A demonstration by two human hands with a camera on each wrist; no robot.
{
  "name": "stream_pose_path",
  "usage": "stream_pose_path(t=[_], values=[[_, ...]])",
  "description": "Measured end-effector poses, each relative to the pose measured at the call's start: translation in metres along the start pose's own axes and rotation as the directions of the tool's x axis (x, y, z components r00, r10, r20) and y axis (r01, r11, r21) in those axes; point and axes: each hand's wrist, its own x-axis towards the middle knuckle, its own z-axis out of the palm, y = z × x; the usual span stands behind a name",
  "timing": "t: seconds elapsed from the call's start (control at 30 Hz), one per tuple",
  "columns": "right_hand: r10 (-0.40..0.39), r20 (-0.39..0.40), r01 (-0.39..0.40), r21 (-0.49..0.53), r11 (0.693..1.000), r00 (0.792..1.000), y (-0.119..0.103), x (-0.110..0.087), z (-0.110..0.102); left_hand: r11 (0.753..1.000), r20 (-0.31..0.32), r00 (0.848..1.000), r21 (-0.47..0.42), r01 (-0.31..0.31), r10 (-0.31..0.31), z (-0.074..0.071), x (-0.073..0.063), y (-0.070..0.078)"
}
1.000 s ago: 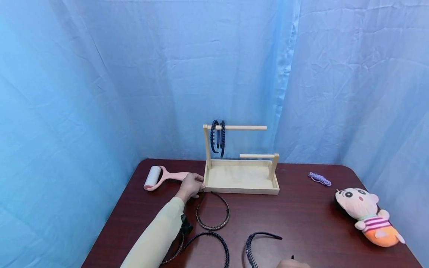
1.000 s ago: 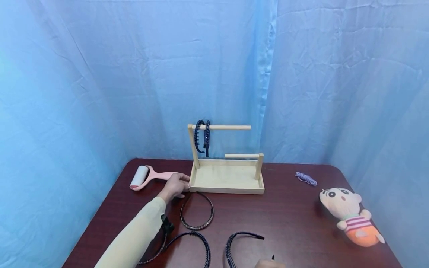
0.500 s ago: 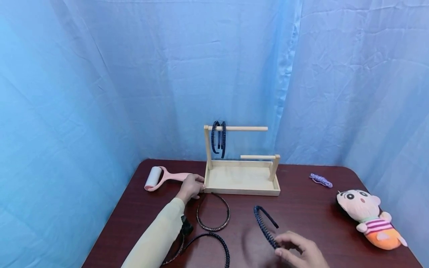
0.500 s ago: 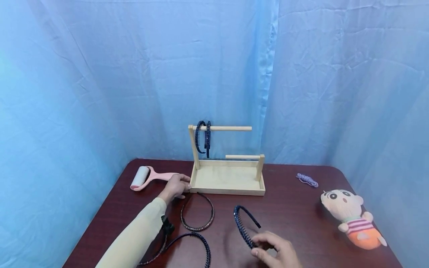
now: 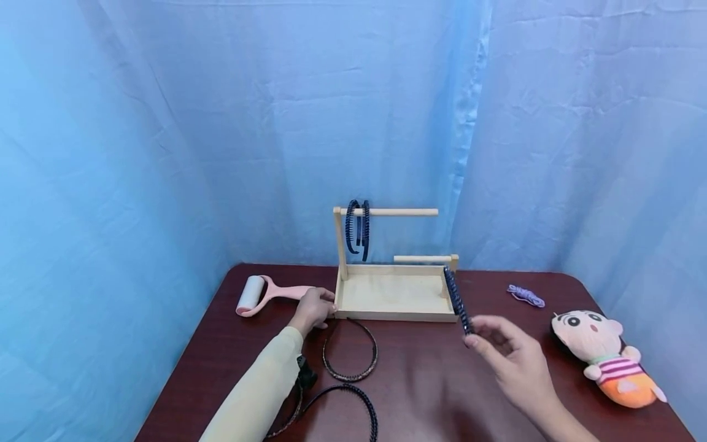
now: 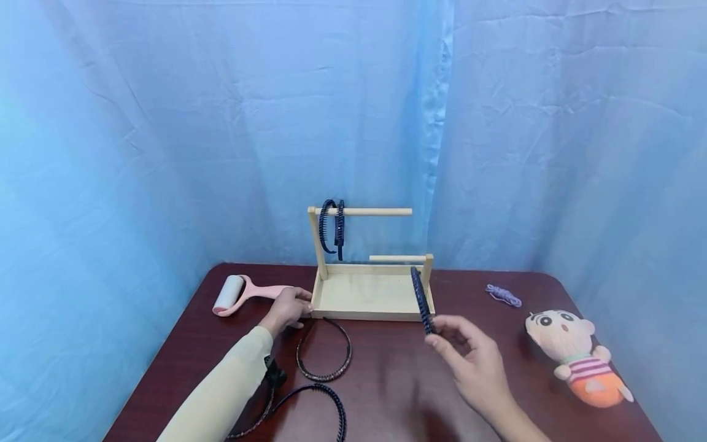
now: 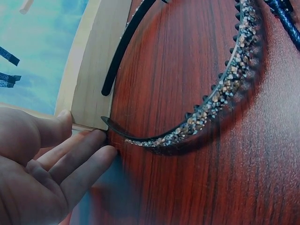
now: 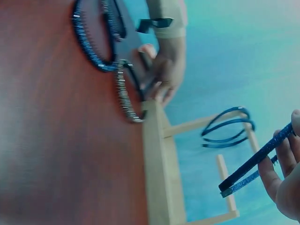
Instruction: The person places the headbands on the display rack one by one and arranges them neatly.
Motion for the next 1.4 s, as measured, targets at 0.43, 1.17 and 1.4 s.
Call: stream_pose_path(t=[0.43, 1.17, 1.4], values=[[0.048, -0.13, -0.013, 0.253, 0.967, 0.99, -0.014, 0.084, 0.011, 1.0, -0.006, 1.0, 0.007, 0.012, -0.012, -0.005, -0.001, -0.004], [0.281, -0.098, -0.24, 0.304, 0.922, 0.955, 0.042, 0.176, 0.047, 1.0, -0.004, 1.0, 0.014, -0.008, 0.008, -0.003, 0.0, 0.005], [0.273, -0.021, -0.256, 0.288, 0.923, 0.962, 0.047, 0.183, 0.072, 0.999, -0.007, 1.0, 0.042, -0.003, 0.003, -0.001, 0.001, 0.006]])
